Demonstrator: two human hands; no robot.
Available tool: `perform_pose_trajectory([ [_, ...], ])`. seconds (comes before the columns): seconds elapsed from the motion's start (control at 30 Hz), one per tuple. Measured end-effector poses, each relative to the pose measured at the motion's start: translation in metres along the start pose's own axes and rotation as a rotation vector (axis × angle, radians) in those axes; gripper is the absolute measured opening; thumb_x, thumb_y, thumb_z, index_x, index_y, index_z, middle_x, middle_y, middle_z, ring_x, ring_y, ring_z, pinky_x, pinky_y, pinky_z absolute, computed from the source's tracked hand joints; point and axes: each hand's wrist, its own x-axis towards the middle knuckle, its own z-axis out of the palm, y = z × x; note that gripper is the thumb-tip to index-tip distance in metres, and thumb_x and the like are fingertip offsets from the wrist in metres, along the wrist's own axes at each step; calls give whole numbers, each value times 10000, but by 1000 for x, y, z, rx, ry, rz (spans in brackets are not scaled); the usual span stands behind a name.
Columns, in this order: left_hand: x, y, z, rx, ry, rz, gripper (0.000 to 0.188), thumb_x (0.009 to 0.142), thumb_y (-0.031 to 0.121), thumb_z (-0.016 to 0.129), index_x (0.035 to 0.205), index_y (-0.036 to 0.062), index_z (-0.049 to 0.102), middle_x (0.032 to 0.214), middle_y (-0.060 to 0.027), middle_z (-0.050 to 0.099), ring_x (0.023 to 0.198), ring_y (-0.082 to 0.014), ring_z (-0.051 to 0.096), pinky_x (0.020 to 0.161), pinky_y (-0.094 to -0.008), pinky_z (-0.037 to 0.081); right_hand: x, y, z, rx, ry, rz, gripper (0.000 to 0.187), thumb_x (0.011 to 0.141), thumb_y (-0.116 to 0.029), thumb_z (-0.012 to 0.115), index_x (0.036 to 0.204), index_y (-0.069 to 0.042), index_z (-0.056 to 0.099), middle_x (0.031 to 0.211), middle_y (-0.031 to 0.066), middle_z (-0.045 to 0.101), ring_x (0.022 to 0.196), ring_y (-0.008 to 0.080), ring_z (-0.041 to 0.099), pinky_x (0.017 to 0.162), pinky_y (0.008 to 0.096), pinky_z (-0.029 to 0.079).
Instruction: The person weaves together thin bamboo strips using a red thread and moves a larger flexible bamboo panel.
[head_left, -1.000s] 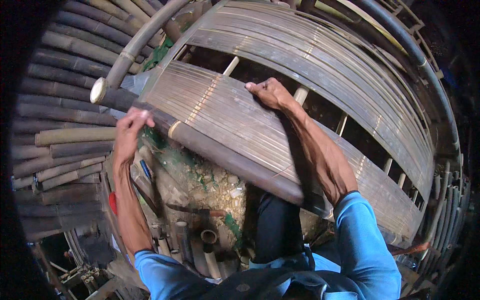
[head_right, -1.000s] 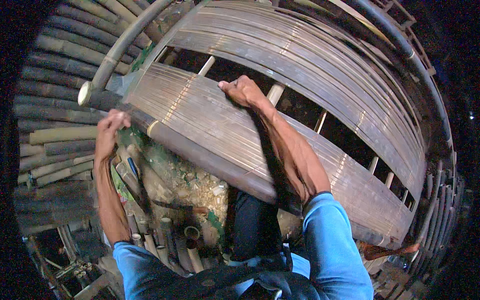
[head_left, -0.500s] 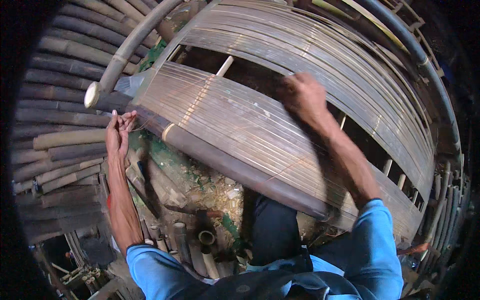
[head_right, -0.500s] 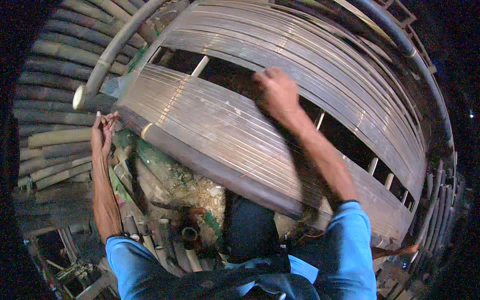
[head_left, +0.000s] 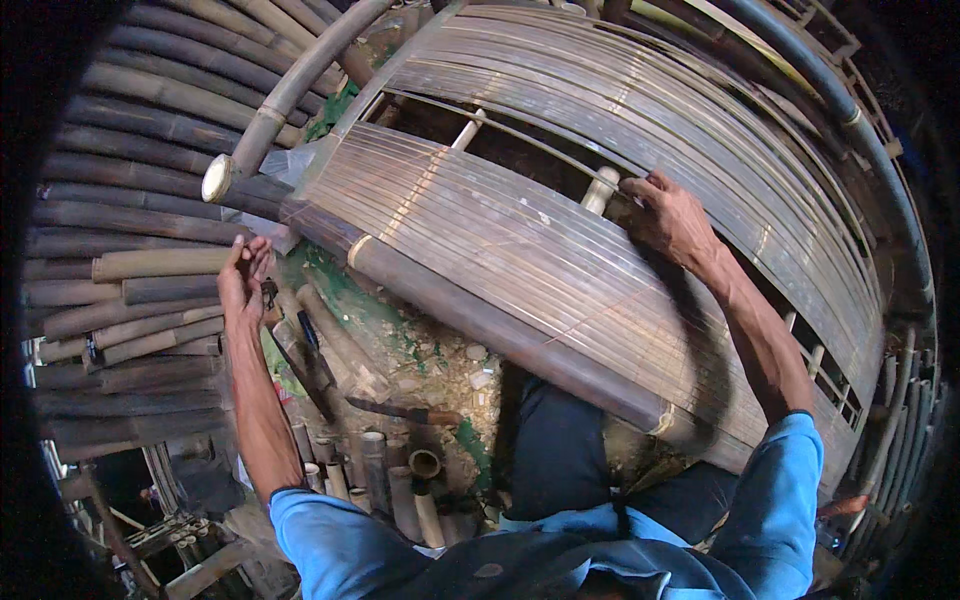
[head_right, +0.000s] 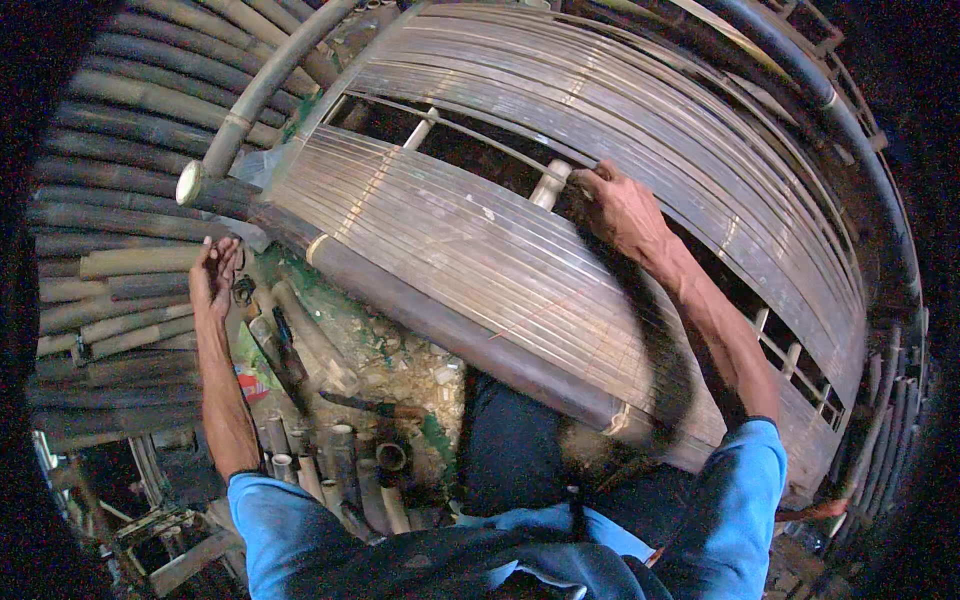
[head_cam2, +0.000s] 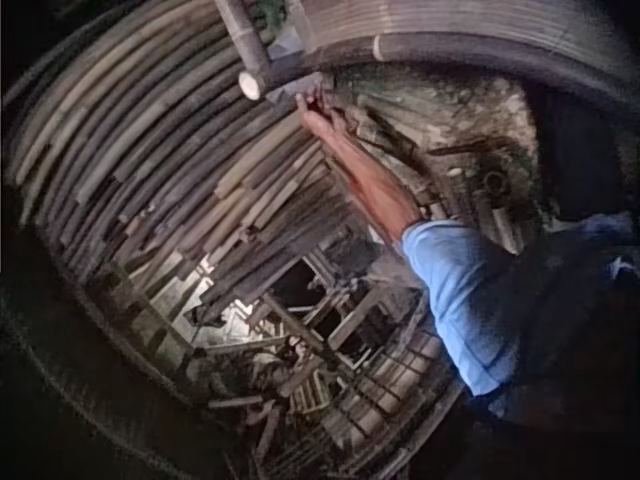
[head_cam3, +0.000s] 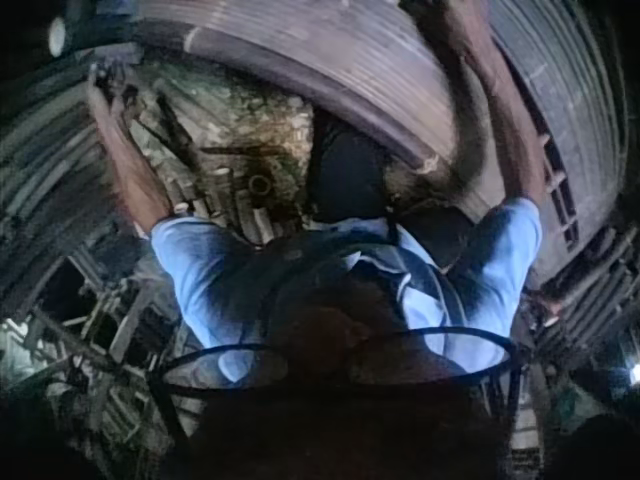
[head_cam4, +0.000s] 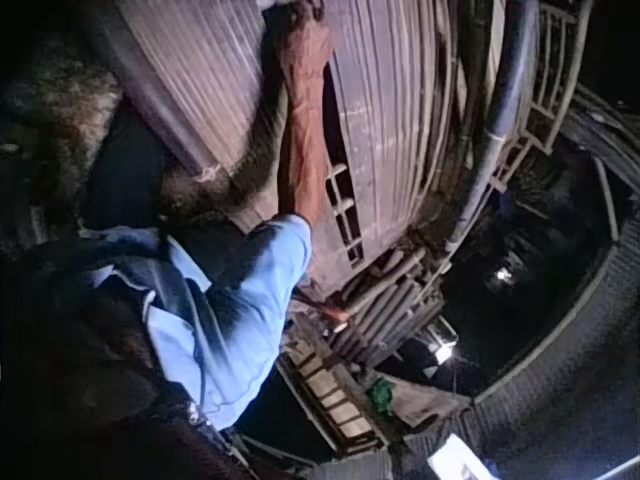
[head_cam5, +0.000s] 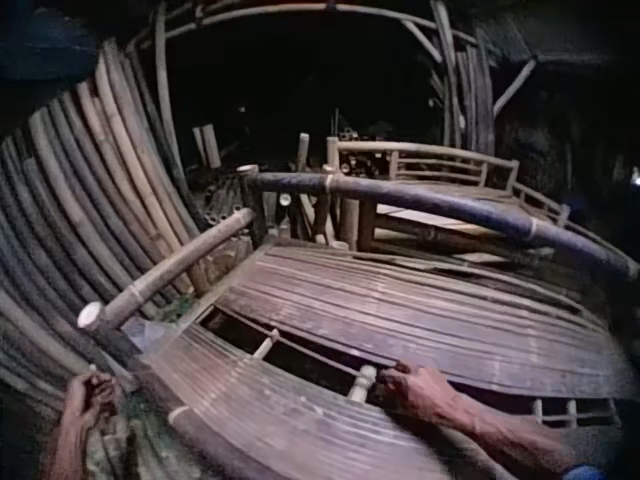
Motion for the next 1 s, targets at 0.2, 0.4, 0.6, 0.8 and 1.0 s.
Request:
perform_pose_trajectory([
  [0.2,1,41,-1,-443,-50,121,297,1030,202,573,781,50,517,1177,-225,659,1182,-326,620,1097,-477,473,-15,0,28,277,57,-109,298,961,-173,634,1220,-28,662,760,213,576,685,387,589,627,459,474],
  [0.4,-7,46,50,-272,-275,88,258,1032,244,591,866,46,590,847,-78,632,731,-145,495,727,-310,459,-19,0,24,155,121,134,314,906,-166,695,1206,-78,706,808,196,623,695,376,624,605,456,484],
  [0.6,-4,-5,128,424,-64,187,304,995,304,642,1037,10,704,776,5,598,592,-49,394,493,-224,325,-14,-7,25,273,175,458,414,939,-474,655,1014,-89,788,928,203,727,754,343,701,689,436,540],
  [0.8,12,-87,203,554,-115,196,304,985,297,650,869,24,720,802,-8,663,790,-118,564,781,-284,441,-27,-20,35,180,284,390,331,908,-443,696,952,-135,806,814,142,717,656,325,660,622,423,517],
  [1.0,3,-113,219,787,3,487,324,963,281,651,867,-25,689,766,-103,647,732,-173,567,723,-321,455,-38,-27,22,307,244,414,225,877,-311,757,917,-95,807,813,128,734,655,249,675,622,364,521],
])
